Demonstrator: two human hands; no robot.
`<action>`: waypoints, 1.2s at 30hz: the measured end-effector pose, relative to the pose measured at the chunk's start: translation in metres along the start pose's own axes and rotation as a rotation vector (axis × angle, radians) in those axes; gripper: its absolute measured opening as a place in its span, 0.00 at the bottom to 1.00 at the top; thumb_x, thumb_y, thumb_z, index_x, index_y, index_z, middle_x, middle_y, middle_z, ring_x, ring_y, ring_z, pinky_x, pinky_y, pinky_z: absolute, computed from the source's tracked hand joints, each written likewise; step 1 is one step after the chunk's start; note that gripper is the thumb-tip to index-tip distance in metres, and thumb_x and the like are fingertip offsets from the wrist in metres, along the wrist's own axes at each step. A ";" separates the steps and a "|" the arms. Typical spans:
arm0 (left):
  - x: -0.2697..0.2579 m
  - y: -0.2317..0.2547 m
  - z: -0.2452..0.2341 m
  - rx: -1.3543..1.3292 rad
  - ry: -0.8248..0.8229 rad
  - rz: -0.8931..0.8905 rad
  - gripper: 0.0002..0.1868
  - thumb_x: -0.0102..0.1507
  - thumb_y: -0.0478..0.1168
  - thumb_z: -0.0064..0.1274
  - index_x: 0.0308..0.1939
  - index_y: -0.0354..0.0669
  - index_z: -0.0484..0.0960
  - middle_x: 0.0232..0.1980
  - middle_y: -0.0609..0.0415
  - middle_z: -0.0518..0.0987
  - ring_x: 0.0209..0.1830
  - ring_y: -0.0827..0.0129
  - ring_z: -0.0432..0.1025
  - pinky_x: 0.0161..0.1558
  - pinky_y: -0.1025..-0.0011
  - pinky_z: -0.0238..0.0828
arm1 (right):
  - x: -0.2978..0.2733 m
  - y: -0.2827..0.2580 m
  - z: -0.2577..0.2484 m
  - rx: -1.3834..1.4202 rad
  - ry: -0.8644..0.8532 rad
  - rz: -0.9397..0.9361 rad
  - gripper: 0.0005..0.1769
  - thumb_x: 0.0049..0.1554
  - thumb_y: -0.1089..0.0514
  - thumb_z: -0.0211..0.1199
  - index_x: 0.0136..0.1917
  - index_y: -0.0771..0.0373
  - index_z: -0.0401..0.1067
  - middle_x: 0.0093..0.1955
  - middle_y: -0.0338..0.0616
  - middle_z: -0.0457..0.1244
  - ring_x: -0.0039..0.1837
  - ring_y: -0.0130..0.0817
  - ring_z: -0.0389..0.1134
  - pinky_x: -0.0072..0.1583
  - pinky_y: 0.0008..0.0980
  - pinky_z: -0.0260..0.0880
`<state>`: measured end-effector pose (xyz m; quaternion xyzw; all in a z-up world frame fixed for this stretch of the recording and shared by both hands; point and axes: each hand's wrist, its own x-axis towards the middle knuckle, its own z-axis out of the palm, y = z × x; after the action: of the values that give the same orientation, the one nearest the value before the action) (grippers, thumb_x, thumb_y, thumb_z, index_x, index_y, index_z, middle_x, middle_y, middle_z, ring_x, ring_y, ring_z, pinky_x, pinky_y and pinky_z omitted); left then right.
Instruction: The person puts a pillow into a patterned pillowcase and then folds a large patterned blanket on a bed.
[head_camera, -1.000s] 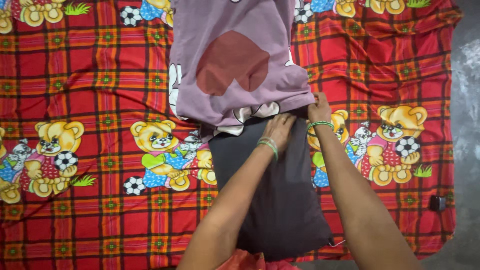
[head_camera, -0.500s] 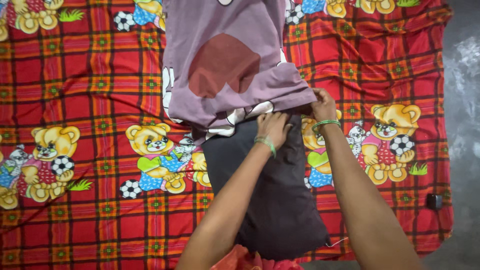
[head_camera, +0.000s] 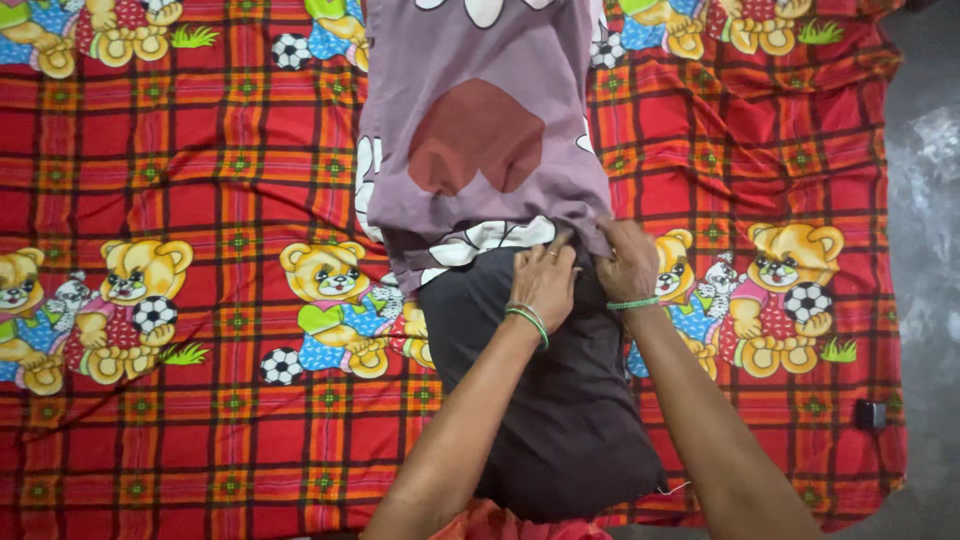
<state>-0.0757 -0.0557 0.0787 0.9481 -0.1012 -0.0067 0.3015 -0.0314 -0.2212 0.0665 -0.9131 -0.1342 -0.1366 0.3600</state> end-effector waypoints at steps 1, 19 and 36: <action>-0.004 0.002 0.000 0.010 -0.040 -0.023 0.11 0.67 0.44 0.52 0.50 0.44 0.76 0.58 0.49 0.77 0.58 0.52 0.70 0.59 0.52 0.61 | -0.002 -0.002 -0.002 -0.068 0.027 -0.059 0.21 0.48 0.68 0.64 0.56 0.62 0.76 0.50 0.54 0.68 0.49 0.52 0.70 0.51 0.45 0.69; -0.001 -0.013 0.069 -0.050 0.067 -0.281 0.14 0.60 0.37 0.49 0.47 0.41 0.83 0.49 0.42 0.80 0.53 0.46 0.73 0.63 0.47 0.62 | -0.089 0.019 -0.032 -0.122 -0.168 -0.143 0.18 0.47 0.72 0.60 0.52 0.66 0.73 0.49 0.53 0.66 0.54 0.54 0.67 0.59 0.47 0.67; -0.011 -0.118 0.106 -0.082 0.319 -0.410 0.20 0.62 0.46 0.51 0.56 0.41 0.80 0.57 0.38 0.78 0.58 0.44 0.71 0.59 0.47 0.65 | -0.003 -0.081 0.056 -0.175 -0.183 -0.424 0.25 0.53 0.67 0.61 0.65 0.60 0.69 0.65 0.52 0.63 0.65 0.52 0.64 0.67 0.49 0.61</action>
<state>-0.0720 -0.0203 -0.0761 0.9249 0.1420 0.0777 0.3441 -0.0534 -0.1256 0.0762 -0.9009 -0.3422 -0.1370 0.2292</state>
